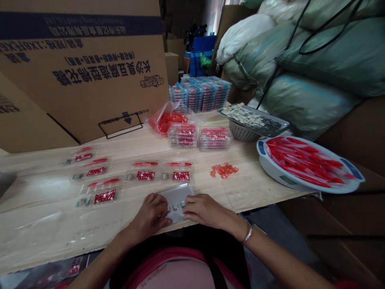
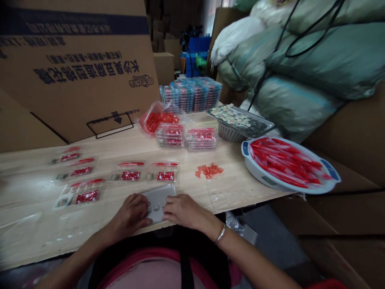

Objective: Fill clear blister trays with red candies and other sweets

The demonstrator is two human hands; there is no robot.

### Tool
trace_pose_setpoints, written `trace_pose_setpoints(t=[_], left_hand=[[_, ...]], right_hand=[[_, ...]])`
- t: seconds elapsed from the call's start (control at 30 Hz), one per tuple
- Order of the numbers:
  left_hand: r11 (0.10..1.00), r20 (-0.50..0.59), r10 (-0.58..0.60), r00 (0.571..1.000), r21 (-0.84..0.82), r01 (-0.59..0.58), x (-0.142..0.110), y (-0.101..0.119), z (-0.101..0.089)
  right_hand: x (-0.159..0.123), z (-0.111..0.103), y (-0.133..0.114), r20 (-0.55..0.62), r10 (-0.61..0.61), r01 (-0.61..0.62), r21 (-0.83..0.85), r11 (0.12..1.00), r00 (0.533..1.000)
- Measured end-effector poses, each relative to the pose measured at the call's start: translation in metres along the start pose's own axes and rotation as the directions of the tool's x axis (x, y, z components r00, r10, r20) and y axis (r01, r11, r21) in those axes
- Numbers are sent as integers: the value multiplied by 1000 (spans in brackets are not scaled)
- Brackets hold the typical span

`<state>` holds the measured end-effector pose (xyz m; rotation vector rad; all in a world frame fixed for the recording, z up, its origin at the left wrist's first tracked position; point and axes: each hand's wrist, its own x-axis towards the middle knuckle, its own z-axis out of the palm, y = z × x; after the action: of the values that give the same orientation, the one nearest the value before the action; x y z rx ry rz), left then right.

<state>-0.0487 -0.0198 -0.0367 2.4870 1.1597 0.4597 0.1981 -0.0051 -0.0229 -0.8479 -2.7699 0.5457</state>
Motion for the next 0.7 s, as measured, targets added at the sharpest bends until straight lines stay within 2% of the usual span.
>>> trace_pose_setpoints(t=[0.1,0.27,0.47,0.7], left_hand=[[1000,4,-2,1000,6,2,0,2,-2],[997,-5,-10,1000,-77,10,-1,-3,-2],[992,-16,-30,999,-123,28,-1,-4,1],[992,-5,-31,1000,-122,30,0,-4,0]], right_hand=[[6,-2,-11,16,74,-74,-40,996,997],[18,-7,-21,83,189,-187,-39,982,978],[25,-16,-25,147,236,-228,-64,971,961],[22,-13,-24,137,212,-206,-57,977,968]])
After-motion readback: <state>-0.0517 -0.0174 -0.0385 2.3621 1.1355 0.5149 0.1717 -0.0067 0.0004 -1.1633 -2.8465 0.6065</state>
